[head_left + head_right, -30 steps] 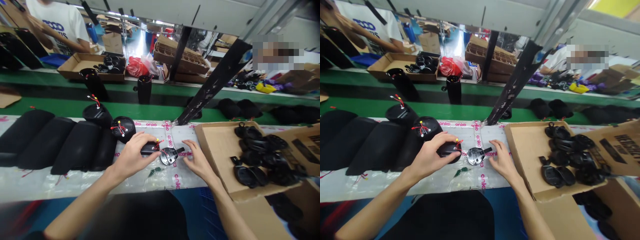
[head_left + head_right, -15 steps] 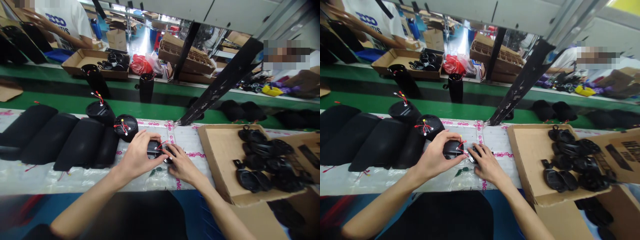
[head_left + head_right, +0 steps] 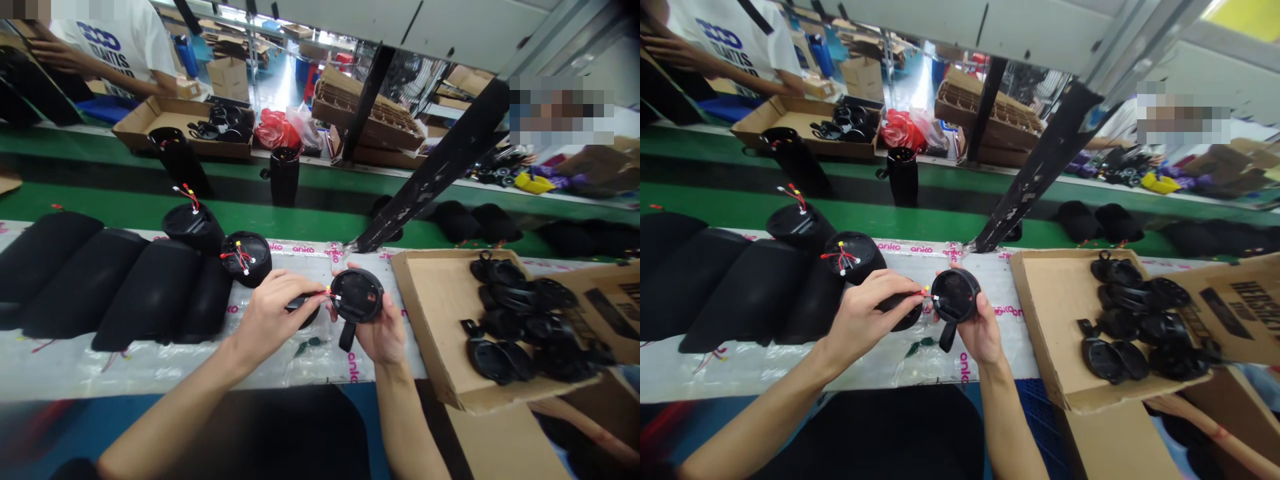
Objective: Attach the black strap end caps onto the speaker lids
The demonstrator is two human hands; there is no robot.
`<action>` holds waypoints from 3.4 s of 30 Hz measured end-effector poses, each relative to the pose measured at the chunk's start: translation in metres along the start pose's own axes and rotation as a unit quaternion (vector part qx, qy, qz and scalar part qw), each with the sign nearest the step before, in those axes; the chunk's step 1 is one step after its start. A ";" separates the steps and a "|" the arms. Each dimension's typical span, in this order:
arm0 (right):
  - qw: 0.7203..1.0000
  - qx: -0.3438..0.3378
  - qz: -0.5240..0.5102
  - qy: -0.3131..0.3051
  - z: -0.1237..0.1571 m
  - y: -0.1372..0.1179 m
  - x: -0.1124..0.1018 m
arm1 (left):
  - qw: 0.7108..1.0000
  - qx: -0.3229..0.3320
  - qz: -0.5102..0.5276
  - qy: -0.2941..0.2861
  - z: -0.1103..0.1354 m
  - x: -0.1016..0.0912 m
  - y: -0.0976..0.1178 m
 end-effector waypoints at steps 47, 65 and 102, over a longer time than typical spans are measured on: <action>0.982 -0.122 0.140 -0.030 0.025 -0.005 0.003 | 0.999 -0.008 0.000 0.051 -0.001 0.009 0.004; 0.968 -0.168 0.142 -0.119 0.012 -0.009 -0.012 | 0.993 0.074 -0.051 -0.075 -0.018 -0.002 0.001; 0.953 -0.092 0.276 -0.081 -0.001 -0.018 0.043 | 0.939 -0.216 0.255 -0.078 0.032 0.003 -0.040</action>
Point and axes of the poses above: each hand's wrist, its own z-axis away from the middle knuckle, its own x-axis out of the palm, y = z × x, the point moved 1 cm from there along -z, towards the middle knuckle, and after that the axes turned 12 degrees about -x, right-handed, at the moved point
